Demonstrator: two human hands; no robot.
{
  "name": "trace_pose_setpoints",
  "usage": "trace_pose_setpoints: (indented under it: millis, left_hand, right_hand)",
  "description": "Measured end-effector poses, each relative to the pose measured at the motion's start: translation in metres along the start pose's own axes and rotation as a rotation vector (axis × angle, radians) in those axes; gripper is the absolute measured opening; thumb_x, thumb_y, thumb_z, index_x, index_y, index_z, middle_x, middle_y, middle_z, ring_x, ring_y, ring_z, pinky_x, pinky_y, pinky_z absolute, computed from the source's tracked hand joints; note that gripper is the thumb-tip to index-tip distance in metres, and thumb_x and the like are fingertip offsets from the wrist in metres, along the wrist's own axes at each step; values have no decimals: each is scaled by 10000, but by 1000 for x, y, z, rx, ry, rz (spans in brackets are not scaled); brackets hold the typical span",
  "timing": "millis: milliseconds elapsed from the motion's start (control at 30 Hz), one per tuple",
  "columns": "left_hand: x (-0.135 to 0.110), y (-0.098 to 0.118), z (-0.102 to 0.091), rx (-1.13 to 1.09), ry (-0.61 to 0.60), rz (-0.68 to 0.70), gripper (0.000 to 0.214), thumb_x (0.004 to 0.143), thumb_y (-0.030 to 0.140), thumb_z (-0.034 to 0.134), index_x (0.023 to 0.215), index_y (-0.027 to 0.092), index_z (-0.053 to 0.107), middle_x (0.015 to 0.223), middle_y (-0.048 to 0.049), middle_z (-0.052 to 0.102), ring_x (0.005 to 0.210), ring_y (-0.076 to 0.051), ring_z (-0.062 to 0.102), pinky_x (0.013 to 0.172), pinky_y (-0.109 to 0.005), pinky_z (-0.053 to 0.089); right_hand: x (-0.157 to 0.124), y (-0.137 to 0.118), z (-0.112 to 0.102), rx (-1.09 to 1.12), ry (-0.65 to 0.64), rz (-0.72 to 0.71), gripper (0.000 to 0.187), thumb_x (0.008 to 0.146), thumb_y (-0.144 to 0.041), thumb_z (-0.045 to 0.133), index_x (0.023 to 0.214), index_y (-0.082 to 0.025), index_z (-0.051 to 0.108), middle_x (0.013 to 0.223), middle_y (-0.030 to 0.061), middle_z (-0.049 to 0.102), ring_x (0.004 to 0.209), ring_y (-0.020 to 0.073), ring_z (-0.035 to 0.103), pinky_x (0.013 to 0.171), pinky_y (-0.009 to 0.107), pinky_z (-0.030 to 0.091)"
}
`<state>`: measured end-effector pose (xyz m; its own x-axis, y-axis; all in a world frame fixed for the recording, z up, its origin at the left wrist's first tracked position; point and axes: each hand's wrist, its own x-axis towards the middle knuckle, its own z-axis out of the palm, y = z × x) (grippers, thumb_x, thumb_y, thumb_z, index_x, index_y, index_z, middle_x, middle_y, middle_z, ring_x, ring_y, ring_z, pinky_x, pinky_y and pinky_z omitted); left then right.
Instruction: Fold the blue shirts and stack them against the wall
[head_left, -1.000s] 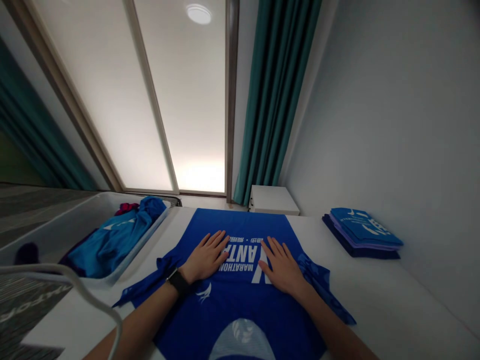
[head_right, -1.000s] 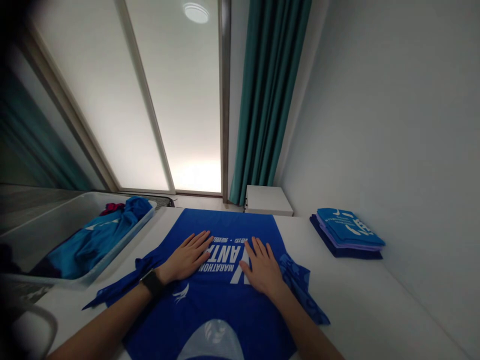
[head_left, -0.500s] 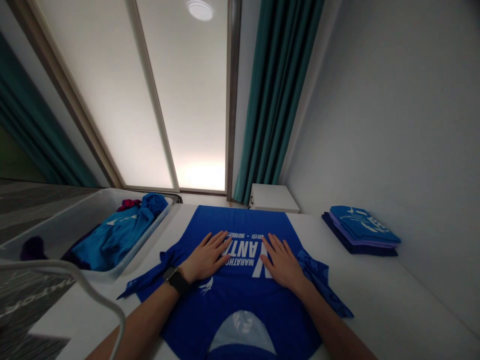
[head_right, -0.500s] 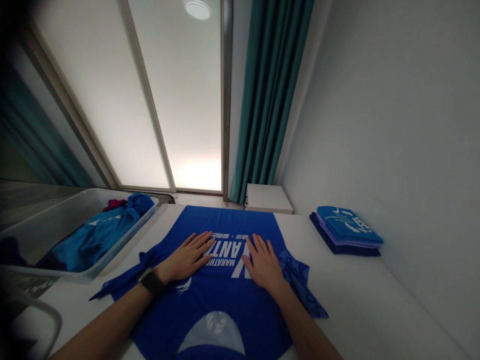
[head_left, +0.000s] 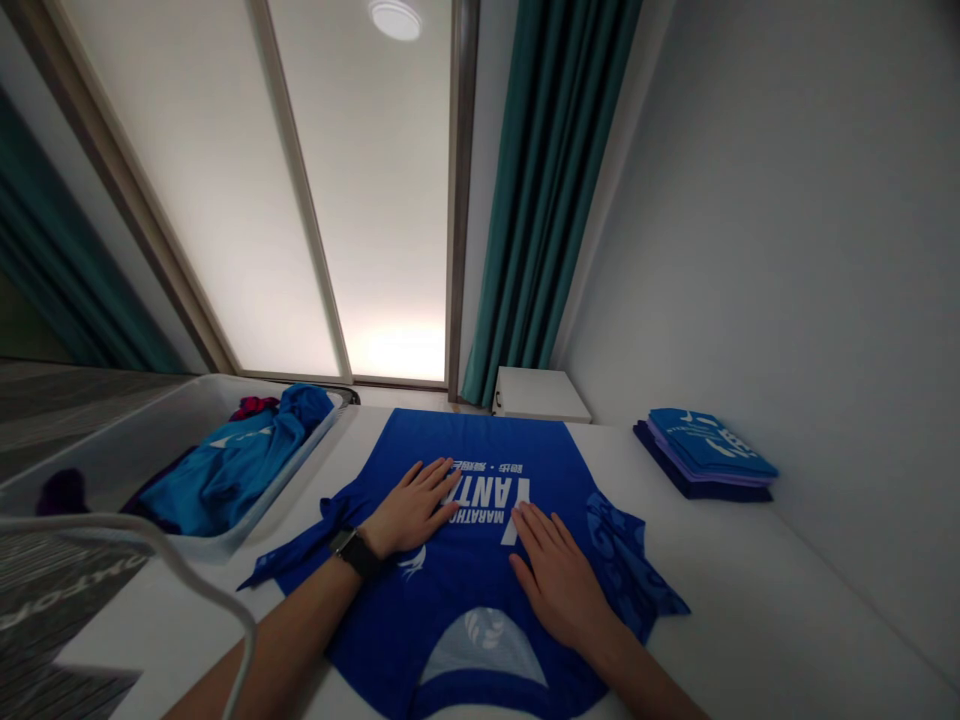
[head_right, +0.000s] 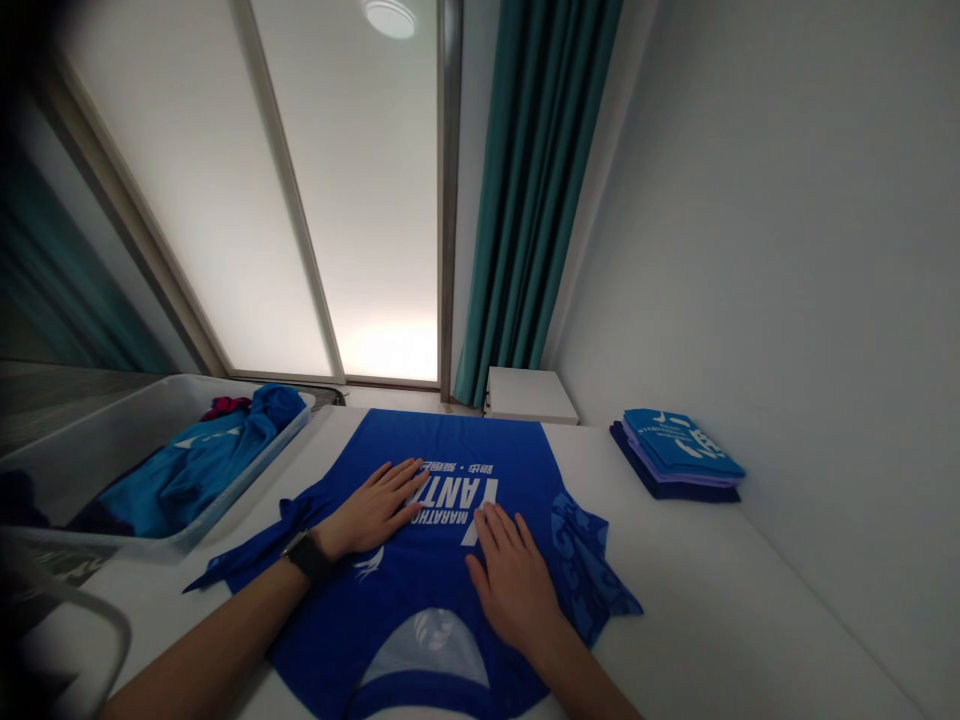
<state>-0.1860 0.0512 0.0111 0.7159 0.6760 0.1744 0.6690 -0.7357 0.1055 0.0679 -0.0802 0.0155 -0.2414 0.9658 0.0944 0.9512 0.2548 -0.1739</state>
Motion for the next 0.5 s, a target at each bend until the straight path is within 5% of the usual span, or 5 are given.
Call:
trace_pose_setpoints:
  millis: [200,500]
  left_hand:
    - [0,9,-7,9,24,7,544,998,507,301,1465,240,380,1526,-83,368,1423,-237,301,1168,-462,215]
    - [-34,72,-20,-82,-23,170,595,984,471,378,1510,220,261,1561,-89,294,1435,-248,270,1174,-458,211]
  right_hand:
    - [-6,-7,-4,14,-50,55,612,985,-527,240,1507,-212,288,1578,40,225,1455,242,184,1188,473,125]
    - [-15,-29,-2,53,-84,44,662,964,-553,273,1518,-193,248,1582,29,179,1463,249,150,1195,473,86]
